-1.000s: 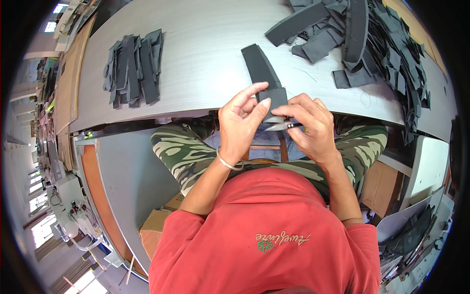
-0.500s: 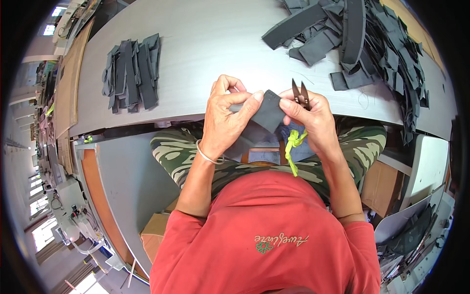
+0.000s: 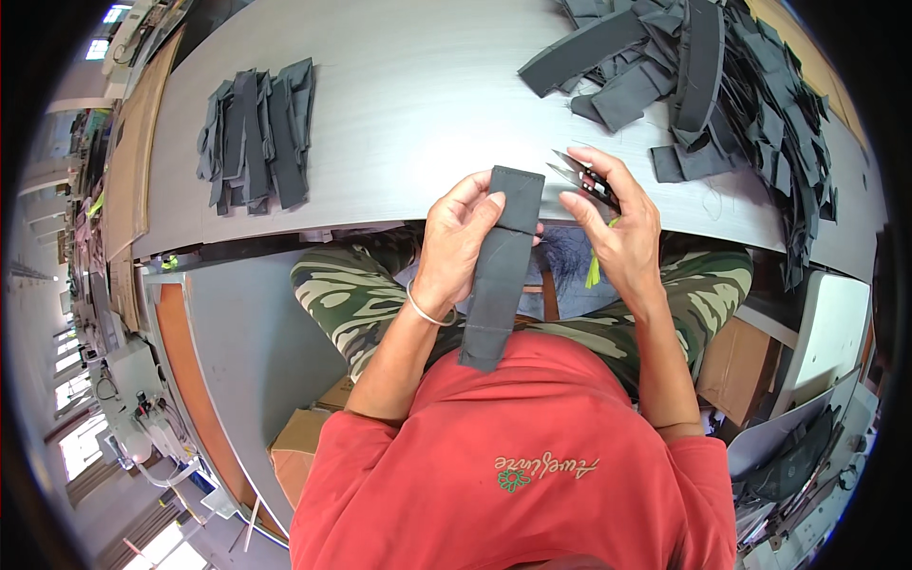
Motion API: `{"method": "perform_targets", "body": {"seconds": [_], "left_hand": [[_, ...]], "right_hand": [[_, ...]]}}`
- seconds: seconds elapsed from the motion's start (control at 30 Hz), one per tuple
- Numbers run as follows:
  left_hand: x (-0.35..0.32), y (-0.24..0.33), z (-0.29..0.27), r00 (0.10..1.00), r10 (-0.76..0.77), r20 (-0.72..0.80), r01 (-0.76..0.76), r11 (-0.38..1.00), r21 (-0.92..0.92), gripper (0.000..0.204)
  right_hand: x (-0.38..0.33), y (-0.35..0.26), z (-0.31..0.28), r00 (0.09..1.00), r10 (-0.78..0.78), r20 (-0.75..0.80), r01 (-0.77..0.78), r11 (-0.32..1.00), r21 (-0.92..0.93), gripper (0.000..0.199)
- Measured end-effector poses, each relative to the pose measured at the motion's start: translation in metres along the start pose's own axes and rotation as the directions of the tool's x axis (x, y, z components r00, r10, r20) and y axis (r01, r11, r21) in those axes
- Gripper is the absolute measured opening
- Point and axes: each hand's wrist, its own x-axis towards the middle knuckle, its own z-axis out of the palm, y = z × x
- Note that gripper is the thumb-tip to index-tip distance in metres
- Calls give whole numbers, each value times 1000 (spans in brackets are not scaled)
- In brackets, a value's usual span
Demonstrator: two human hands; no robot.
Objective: Trim excess material and threads from grey fabric components using a specialized trimming tool.
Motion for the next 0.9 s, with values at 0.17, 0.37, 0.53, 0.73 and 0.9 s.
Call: {"method": "perform_targets", "body": {"seconds": [0.17,0.37,0.53,0.73,0.9], "left_hand": [[0,-2,0,1000,11,2,-11,1000,-7,25],[-1,-5,5,999,39,-1,-39,998,-40,21],[-2,-6,6,1000,29,1,-29,994,-106,20],[0,-7,7,999,-1,-48,-3,997,-79,24],[0,-8,6,1000,1,-26,-3,996,-91,22]], "right_hand": [[-3,0,-4,965,-244,93,261,898,-355,28],[-5,6,7,938,-345,-9,303,836,-457,24],[-8,4,9,927,-376,-14,318,803,-504,23],[-13,4,9,932,-363,-5,312,810,-497,22],[-13,3,11,935,-354,-11,305,821,-483,23]]}}
